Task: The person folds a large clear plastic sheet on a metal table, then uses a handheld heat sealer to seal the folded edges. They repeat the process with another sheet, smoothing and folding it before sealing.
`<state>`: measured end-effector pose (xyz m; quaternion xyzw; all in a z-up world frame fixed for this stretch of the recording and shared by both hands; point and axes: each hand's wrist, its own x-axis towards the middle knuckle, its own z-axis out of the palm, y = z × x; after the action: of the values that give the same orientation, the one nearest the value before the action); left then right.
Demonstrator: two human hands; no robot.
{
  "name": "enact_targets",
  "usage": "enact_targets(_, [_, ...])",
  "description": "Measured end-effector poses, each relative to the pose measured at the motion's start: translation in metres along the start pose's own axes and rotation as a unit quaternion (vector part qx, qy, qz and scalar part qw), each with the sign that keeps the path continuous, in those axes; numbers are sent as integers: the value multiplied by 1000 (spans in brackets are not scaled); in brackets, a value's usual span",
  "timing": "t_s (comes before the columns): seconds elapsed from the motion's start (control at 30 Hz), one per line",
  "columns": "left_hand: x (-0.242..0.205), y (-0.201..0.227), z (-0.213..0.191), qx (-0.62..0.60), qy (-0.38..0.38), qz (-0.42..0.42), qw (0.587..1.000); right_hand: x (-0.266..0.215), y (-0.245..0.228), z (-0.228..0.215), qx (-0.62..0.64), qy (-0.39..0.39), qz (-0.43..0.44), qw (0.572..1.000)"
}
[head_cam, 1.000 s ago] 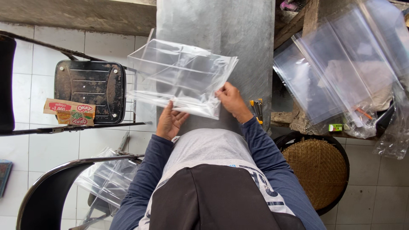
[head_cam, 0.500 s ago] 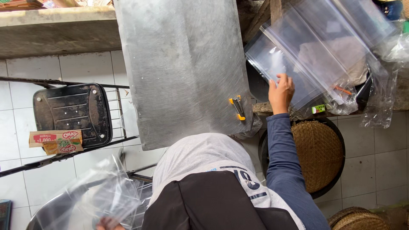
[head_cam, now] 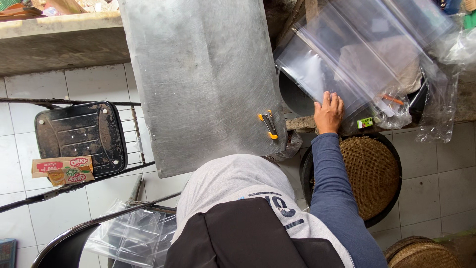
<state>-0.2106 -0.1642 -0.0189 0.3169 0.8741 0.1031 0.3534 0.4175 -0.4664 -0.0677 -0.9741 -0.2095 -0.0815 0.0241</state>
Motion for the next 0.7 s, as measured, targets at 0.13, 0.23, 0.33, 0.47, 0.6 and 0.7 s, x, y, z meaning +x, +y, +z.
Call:
enact_targets(0.13, [-5,8,12,29,14,18,999,9,3,-6,18,-13,9,1000])
enact_targets(0.23, [2,11,25,52,33,26,998,8,1,-8,20,17,-11,1000])
enact_targets(0.33, [9,4,41,88,59,30,994,5,2,-8,-16,46,-29,998])
enact_targets(0.47, [19,0,48,133,176,41,975,9,8,-8,36,39,-28,998])
enact_targets(0.6, [47,41,46,-24,356,274,893,16,21,-13,154,7,24,988])
enact_targets(0.7, [63,101,66,-164,257,429,850,27,29,-18,189,24,71,979])
